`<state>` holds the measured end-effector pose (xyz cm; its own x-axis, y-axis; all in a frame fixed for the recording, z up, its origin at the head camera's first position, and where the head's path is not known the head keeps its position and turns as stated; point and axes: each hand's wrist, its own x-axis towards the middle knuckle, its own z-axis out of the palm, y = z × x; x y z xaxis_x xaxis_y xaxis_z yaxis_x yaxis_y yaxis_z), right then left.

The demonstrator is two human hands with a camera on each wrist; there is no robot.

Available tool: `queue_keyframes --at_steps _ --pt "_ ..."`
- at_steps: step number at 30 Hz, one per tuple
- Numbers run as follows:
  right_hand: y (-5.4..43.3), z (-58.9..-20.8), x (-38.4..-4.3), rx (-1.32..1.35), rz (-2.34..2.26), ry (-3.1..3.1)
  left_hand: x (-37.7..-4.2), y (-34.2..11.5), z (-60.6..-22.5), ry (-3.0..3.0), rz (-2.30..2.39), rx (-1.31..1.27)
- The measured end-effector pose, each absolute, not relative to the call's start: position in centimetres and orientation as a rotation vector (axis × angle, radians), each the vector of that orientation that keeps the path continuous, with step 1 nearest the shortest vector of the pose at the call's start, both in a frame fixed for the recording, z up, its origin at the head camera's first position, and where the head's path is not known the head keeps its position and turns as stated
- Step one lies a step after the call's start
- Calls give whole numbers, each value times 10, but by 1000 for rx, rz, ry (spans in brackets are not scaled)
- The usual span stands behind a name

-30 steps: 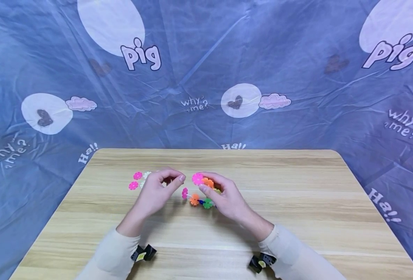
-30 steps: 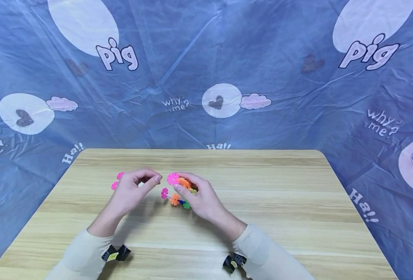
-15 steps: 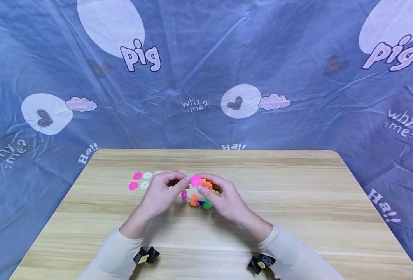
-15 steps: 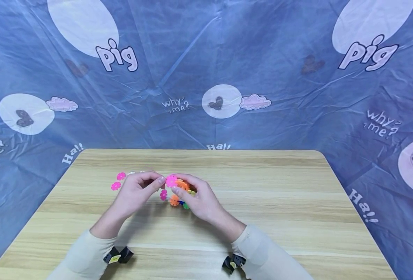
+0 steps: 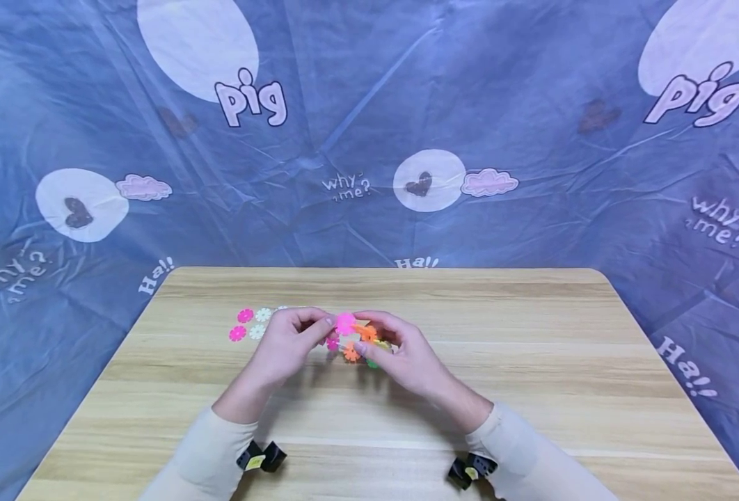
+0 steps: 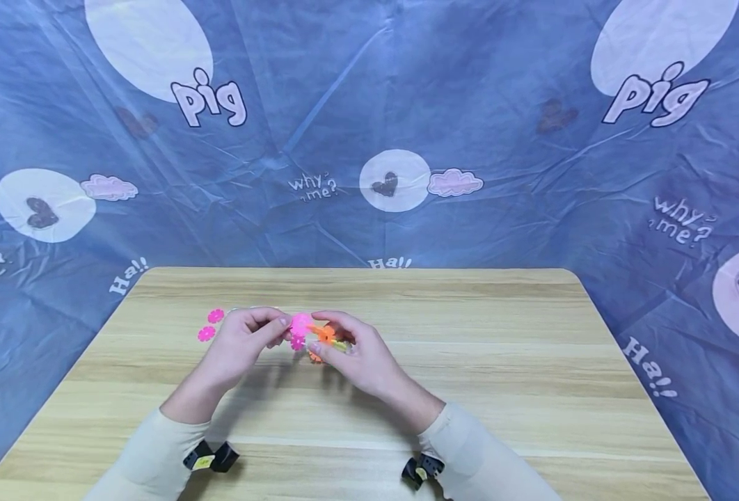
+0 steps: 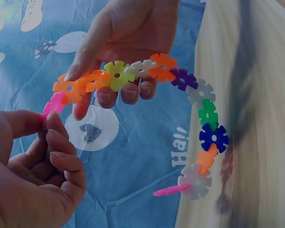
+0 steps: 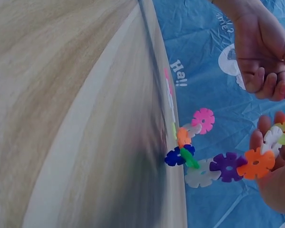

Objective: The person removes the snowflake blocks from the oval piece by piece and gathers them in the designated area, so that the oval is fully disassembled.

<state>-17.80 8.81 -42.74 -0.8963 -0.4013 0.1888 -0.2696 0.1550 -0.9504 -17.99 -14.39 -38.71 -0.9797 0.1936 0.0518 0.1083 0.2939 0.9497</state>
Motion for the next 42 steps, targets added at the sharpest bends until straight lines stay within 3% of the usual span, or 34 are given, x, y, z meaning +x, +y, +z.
queue_keyframes --at_steps 13,42 --pt "89 -427 -180 -630 -1861 2305 -184 -145 -385 2302 2025 129" --pt "85 -427 -177 -691 -1846 2349 -177 -128 -372 2433 1898 -10"
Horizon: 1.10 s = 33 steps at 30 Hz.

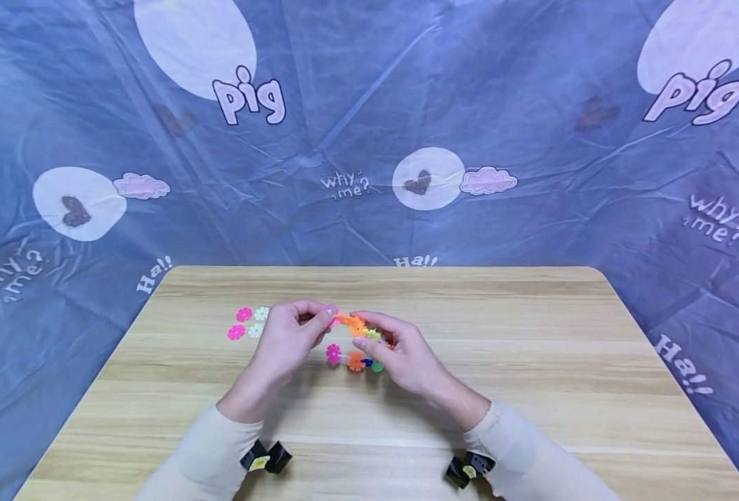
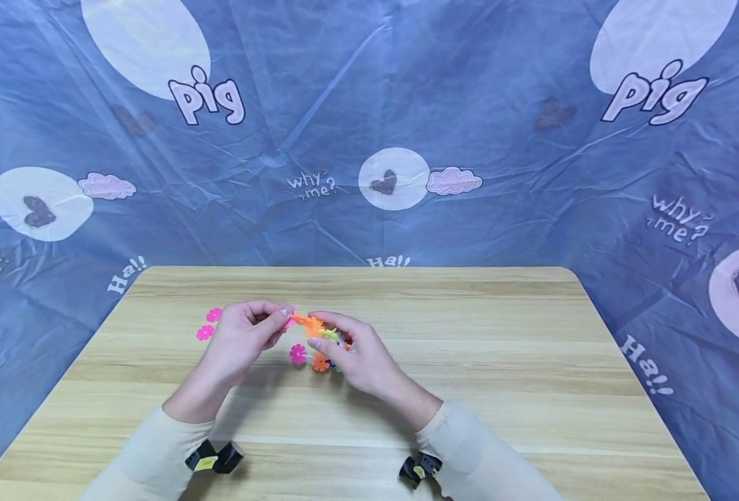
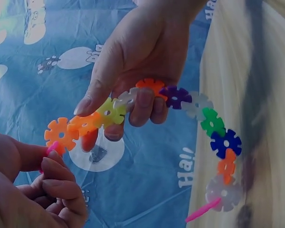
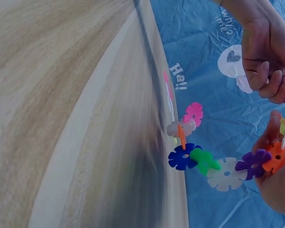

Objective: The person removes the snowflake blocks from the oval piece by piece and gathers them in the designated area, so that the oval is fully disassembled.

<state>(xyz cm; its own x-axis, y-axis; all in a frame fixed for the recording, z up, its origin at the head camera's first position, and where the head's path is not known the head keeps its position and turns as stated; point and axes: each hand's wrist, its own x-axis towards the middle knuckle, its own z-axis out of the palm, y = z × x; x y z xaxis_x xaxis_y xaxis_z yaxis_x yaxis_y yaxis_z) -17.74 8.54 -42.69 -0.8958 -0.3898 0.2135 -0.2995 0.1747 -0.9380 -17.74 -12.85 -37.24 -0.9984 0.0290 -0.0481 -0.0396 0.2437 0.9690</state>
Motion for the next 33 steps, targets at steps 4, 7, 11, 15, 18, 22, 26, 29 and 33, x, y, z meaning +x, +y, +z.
queue_keyframes --at_steps 4,7,11,15,18,22,26,29,33 --pt "84 -427 -177 -698 -1844 2354 -177 -129 -370 2544 1791 13" --pt "84 -426 -177 -711 -1835 2369 -177 -130 -369 2601 1723 23" --pt "84 -426 -177 -721 -1821 2388 -177 -133 -369 2603 1675 60" --pt "85 -427 -177 -745 -1810 2399 -176 -137 -368 2567 1652 135" --pt "85 -427 -177 -767 -1806 2406 -176 -139 -367 2516 1667 163" --pt "85 -427 -177 -763 -1809 2396 -177 -140 -367 2429 1725 145" --pt "85 -427 -177 -779 -1818 2384 -179 -142 -370 2344 1795 161" --pt "85 -427 -177 -799 -1830 2378 -180 -146 -374 2268 1847 206" --pt "85 -426 -176 -797 -1827 2369 -181 -151 -377 2176 1899 275"
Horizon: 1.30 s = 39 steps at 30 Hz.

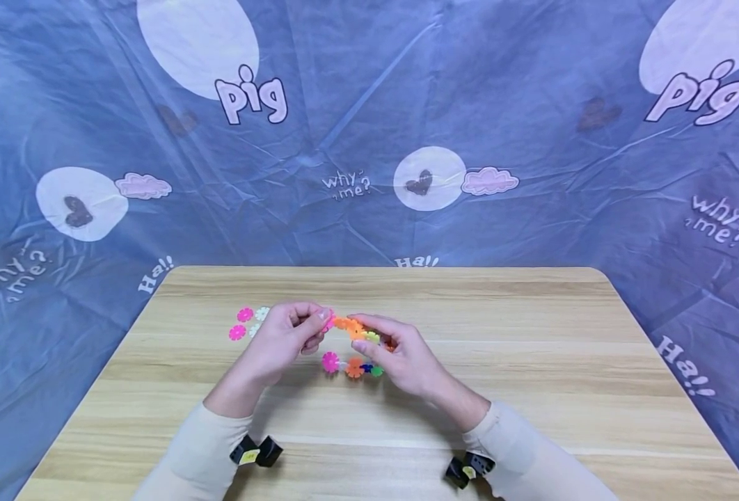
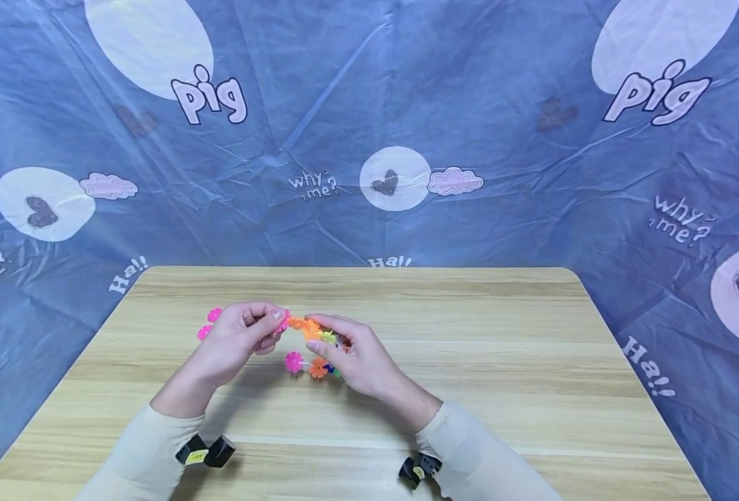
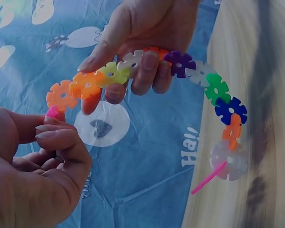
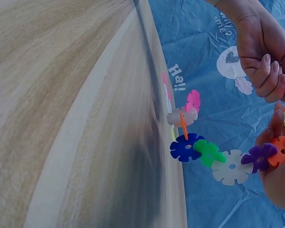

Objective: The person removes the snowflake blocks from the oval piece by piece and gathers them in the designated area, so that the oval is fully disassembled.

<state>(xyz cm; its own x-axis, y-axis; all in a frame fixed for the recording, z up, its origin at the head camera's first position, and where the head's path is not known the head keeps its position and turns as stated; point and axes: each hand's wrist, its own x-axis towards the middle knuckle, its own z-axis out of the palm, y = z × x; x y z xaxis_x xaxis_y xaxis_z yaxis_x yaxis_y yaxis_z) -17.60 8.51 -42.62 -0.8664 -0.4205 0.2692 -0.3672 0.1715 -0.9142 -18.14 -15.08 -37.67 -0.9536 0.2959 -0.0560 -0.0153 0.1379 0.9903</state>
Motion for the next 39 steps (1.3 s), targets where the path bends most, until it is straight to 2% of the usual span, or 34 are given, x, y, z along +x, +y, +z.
queue_keyframes --at_steps 6,15,23,39 --pt "85 -426 -175 -773 -1815 2351 -183 -153 -380 2125 1946 300" --pt "85 -426 -176 -717 -1811 2344 -182 -155 -381 2180 2052 196" --pt "86 -426 -176 -708 -1807 2338 -186 -168 -381 2265 1921 227" --pt "85 -425 -176 -689 -1802 2342 -198 -190 -394 2616 1659 76"
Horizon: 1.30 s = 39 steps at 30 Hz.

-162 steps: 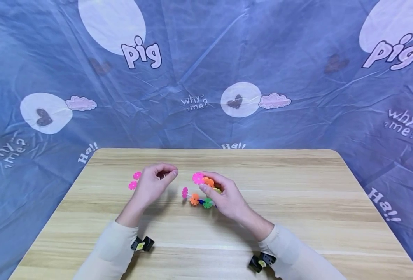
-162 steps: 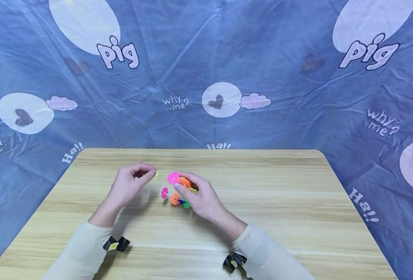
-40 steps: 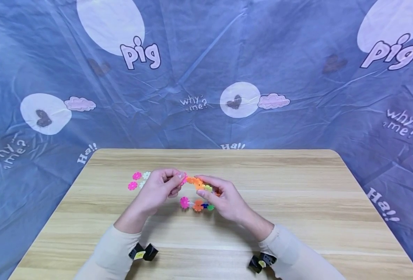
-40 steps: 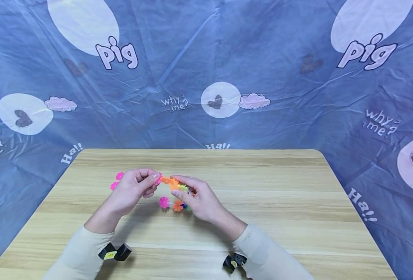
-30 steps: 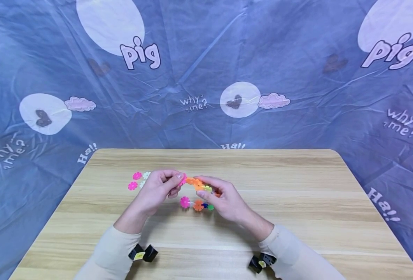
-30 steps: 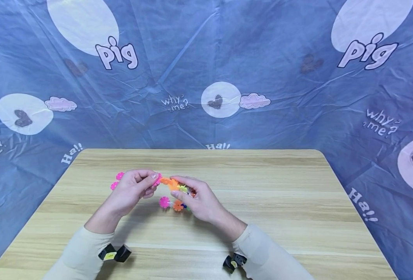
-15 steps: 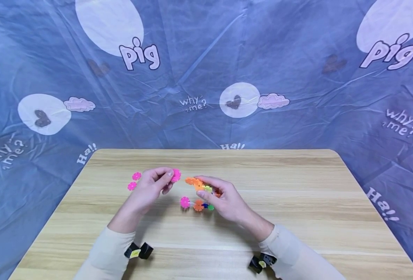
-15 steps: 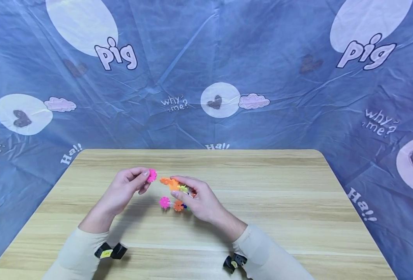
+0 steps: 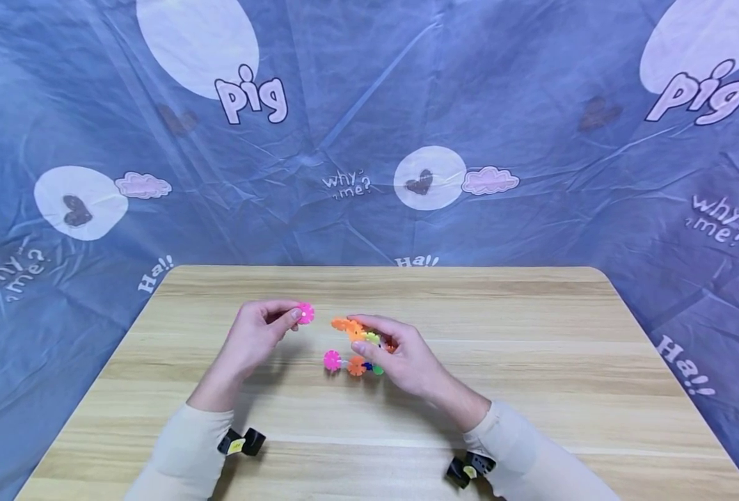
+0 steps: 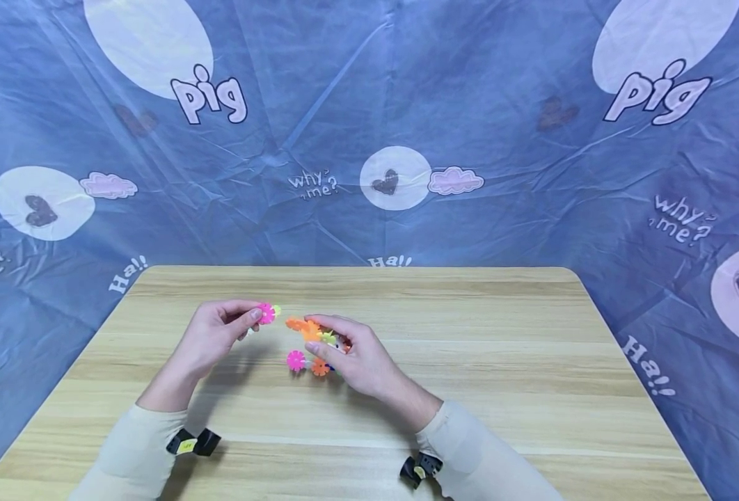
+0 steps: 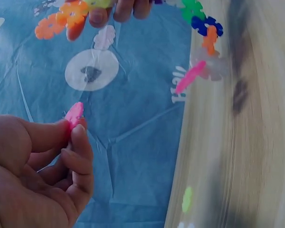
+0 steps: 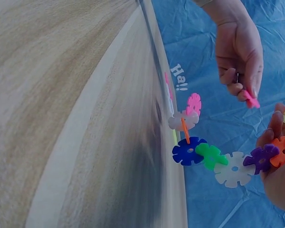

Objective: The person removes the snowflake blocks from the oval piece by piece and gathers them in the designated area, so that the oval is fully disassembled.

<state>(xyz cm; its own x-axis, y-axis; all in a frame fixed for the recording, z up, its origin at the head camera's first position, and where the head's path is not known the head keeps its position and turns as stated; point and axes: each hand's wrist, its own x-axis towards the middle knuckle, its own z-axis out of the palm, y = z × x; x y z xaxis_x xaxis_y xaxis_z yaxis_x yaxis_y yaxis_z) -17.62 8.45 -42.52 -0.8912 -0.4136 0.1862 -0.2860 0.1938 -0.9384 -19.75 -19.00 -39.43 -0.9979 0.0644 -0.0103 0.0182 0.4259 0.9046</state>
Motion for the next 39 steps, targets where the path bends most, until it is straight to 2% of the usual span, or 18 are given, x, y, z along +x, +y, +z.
queue_keyframes --at_steps 27,39 --pt "86 -425 -175 -723 -1805 2323 -237 -205 -429 2720 1295 -155" --pt "87 -426 -175 -734 -1787 2349 -246 -207 -442 2656 1322 -168"
